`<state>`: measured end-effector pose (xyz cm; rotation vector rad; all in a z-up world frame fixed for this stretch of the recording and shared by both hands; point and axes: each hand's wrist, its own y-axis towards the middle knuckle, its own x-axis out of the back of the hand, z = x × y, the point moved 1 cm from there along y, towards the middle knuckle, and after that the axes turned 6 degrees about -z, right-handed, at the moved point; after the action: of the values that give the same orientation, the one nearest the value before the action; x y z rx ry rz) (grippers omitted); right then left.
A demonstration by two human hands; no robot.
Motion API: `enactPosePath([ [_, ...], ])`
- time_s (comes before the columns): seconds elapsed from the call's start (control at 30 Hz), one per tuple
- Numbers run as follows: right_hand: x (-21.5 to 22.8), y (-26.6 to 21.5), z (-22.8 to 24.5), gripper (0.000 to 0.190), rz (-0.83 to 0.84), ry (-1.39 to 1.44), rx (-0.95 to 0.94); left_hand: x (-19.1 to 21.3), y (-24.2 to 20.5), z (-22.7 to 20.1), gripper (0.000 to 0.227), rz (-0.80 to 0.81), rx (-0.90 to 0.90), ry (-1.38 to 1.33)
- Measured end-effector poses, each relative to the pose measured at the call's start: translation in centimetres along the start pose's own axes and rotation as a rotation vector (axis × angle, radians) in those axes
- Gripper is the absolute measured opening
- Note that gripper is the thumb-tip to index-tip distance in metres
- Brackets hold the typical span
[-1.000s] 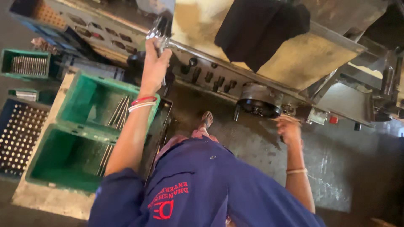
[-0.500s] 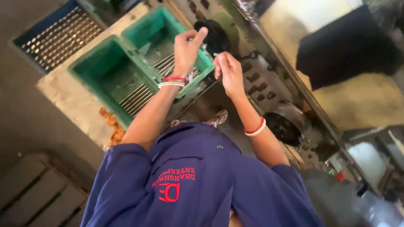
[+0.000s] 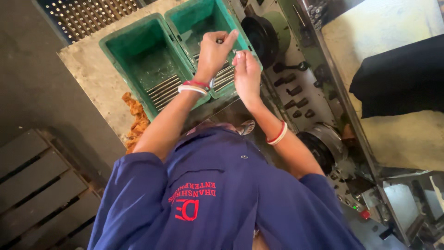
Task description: The person repeatedly picks up metal rods from a green crate, places them into a machine, and then returns them to the crate. The person handles the rods one at a time and organizes them within the crate.
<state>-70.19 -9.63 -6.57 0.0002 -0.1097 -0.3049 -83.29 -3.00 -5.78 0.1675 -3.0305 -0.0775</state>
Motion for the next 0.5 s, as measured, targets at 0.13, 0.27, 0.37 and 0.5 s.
enactPosePath([
  [0.13,-1.0,0.9,-0.3,0.027,-0.067,-0.375,0.457,0.5,2.3,1.0,0.043,0.158,0.012,-0.026],
  [0.27,-1.9,2.1,0.3,0.021,-0.084,-0.355,0.474,1.1,4.4,0.3,0.047,0.229,-0.020,-0.006],
  [0.37,-1.6,2.8,1.9,0.011,-0.011,-0.351,0.765,2.9,5.9,0.2,0.042,0.480,0.222,0.075],
  [0.5,0.5,3.9,3.5,0.018,0.356,-0.726,1.203,6.4,6.4,2.2,0.035,0.631,0.117,0.464],
])
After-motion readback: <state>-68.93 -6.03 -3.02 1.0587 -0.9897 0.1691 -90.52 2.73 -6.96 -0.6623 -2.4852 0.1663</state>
